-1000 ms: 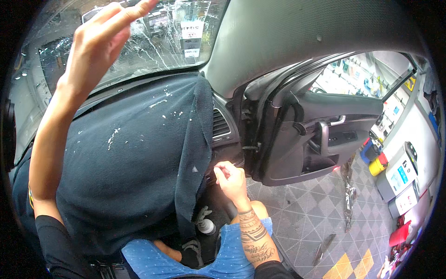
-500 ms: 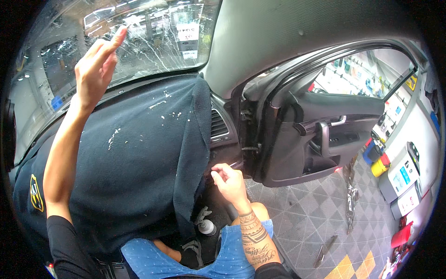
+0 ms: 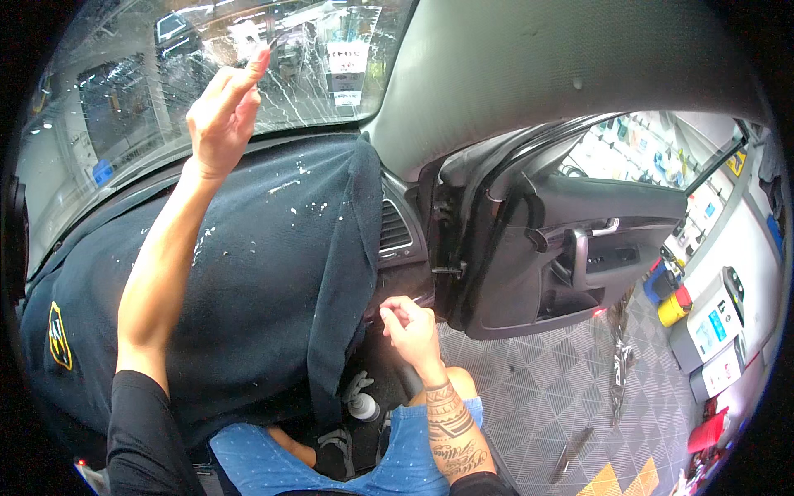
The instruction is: The person sprays a liquid solution onto the interior surface of a car windshield and uses a squeegee to smooth the film, removing bubbles and wrinkles. They work methodically across the glass while protecting the dashboard with a cloth.
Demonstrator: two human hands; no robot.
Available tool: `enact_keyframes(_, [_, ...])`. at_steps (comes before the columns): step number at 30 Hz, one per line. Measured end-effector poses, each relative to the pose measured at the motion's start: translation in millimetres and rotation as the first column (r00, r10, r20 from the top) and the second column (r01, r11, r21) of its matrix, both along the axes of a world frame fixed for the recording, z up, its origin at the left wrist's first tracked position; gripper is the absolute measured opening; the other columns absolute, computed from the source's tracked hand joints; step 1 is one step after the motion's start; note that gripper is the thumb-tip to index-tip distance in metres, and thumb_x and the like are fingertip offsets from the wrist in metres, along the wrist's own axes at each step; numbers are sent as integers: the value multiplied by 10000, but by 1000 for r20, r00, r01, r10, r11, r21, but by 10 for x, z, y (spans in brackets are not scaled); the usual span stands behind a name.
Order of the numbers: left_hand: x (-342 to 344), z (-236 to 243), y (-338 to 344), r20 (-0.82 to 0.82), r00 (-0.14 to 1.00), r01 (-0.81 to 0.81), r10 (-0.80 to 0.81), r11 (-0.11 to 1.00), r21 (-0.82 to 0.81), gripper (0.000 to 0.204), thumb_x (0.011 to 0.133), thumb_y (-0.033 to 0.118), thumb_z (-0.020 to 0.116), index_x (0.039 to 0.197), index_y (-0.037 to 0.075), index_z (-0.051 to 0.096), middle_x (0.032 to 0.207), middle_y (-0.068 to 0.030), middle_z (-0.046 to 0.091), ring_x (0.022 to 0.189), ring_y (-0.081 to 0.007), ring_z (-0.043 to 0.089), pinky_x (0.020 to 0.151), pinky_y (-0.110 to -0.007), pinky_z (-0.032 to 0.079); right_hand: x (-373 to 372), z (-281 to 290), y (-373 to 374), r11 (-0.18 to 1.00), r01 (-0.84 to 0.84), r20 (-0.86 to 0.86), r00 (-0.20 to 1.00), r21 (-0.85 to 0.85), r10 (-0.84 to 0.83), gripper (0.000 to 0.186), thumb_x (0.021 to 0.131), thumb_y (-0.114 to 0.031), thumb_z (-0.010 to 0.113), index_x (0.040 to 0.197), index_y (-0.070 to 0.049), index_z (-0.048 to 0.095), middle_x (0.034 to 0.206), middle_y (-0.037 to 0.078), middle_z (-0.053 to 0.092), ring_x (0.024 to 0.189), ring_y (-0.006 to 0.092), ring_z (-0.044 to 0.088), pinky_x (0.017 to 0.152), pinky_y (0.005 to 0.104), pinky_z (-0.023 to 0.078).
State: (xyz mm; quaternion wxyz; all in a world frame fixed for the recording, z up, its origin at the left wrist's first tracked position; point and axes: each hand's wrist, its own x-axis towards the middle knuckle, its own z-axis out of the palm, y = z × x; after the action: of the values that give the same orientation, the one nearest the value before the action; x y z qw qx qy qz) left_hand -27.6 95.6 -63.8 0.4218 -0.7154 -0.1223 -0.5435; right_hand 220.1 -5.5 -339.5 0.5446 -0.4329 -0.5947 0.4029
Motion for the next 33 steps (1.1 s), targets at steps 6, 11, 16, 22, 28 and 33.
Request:
enact_keyframes(6, [-66,17,115,-16,1000,-7,7,999,42,659,699,-95,630,1284,206,597,743,-41,562,642,-178,566,610,-304,510,5,2,-3,999,-34,27,999,-1,34,98,896,-53,603,959,19,624,644,19,614,519,36,544,445,177,412])
enact_keyframes(11, [-2,15,12,7,1000,25,-25,998,53,657,701,-98,635,1291,187,589,791,-61,586,667,-189,578,637,-309,520,24,-70,-1,999,-10,20,1000,51,9,96,898,-43,598,967,18,621,665,15,609,534,36,544,450,175,416])
enact_keyframes(16, [-282,-174,128,7,998,-64,65,995,-77,557,767,-87,588,1280,130,594,840,-79,633,667,-160,577,650,-273,509,11,-41,-6,999,-32,-2,999,27,32,101,905,-56,595,965,20,625,651,21,615,518,37,538,440,176,411])
enact_keyframes(22, [-28,38,-189,21,997,79,-78,996,-48,482,835,-90,544,1286,76,583,1073,-116,674,707,-102,591,675,-229,503,3,-26,5,1000,13,8,1000,18,-14,84,903,-64,604,927,12,630,624,28,613,499,30,523,423,181,395])
enact_keyframes(28, [-114,-246,156,11,998,-54,58,977,-208,458,878,-74,532,1314,65,538,1199,-126,641,887,-159,652,771,-282,519,-42,-4,-18,1000,17,-17,1000,18,-17,85,902,-66,608,916,13,634,600,22,604,465,29,502,418,180,381])
enact_keyframes(33, [-63,-153,-6,40,995,98,-96,993,-68,458,887,-49,529,1321,98,529,1183,-116,643,821,-149,652,738,-272,532,-23,-21,13,1000,14,-23,1000,3,-14,94,907,-77,607,912,12,636,587,23,602,443,25,483,415,180,370])
